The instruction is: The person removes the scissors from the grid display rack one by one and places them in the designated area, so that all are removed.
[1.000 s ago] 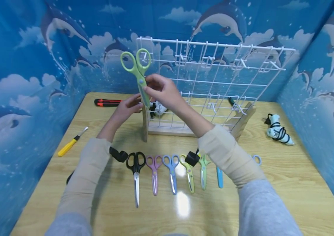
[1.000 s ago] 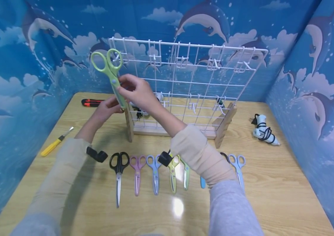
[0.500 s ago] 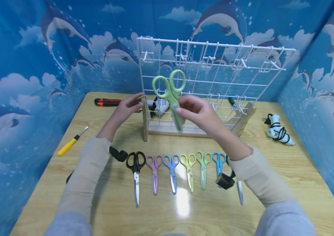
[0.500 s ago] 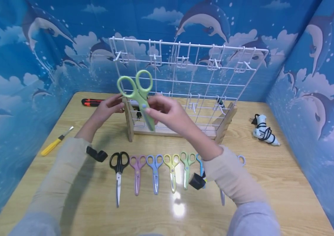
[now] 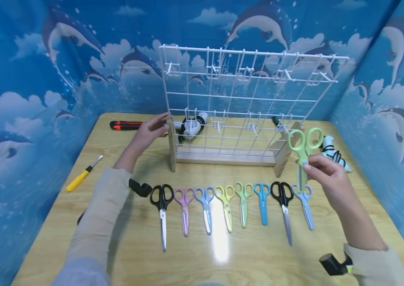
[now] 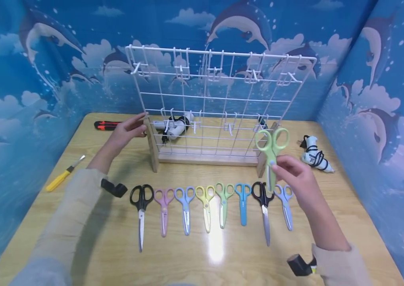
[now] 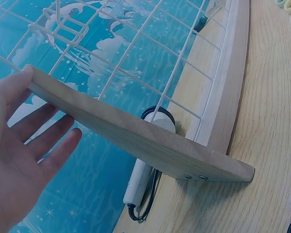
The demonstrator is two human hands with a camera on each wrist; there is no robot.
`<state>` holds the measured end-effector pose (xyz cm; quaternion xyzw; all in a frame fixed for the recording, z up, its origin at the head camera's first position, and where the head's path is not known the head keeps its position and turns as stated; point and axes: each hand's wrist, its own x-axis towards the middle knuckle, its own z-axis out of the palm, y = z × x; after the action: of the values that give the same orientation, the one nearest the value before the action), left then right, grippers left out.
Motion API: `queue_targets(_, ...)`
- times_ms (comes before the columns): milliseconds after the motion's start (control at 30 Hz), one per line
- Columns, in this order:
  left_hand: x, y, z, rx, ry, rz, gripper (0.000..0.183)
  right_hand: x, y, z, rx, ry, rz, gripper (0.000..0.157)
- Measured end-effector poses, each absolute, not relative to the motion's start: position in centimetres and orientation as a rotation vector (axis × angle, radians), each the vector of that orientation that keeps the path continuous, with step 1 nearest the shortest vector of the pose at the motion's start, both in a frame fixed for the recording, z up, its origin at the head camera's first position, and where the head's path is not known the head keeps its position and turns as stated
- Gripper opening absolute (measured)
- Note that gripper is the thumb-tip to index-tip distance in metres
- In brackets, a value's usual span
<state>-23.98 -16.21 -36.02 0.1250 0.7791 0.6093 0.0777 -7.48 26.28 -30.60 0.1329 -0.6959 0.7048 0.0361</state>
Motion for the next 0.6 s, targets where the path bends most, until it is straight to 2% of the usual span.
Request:
queue_targets(100,-23.9,-16.3,-35.9,0.378,2.325,1.839,0.053,-6.6,30.2,-33.5,0.192,-2.128,2.163,0.019)
queue_targets(167,-23.8,-16.3,-35.9,0.367,2.324,1.834,0.053,-6.8,35.0,-37.8,0.059,-2.158,2.143,0.019)
queue_targets(333,-23.7,-16.2,-35.7,0.322,2.323,1.825,0.054,-7.5,46.1,-47.8,-0.394,-2.278,2.071,0.037)
queue_targets(433,-23.7,-16.1,-35.7,0.319,2.33,1.824,0.054,-6.4,47.6,-49.0,-0.605,-2.293,2.087,0.034)
queue_targets(600,-23.8,-16.0,-35.8,0.306,2.343,1.818,0.054,-4.7,47.8,-49.3,-0.724,-2.623,1.851,0.031)
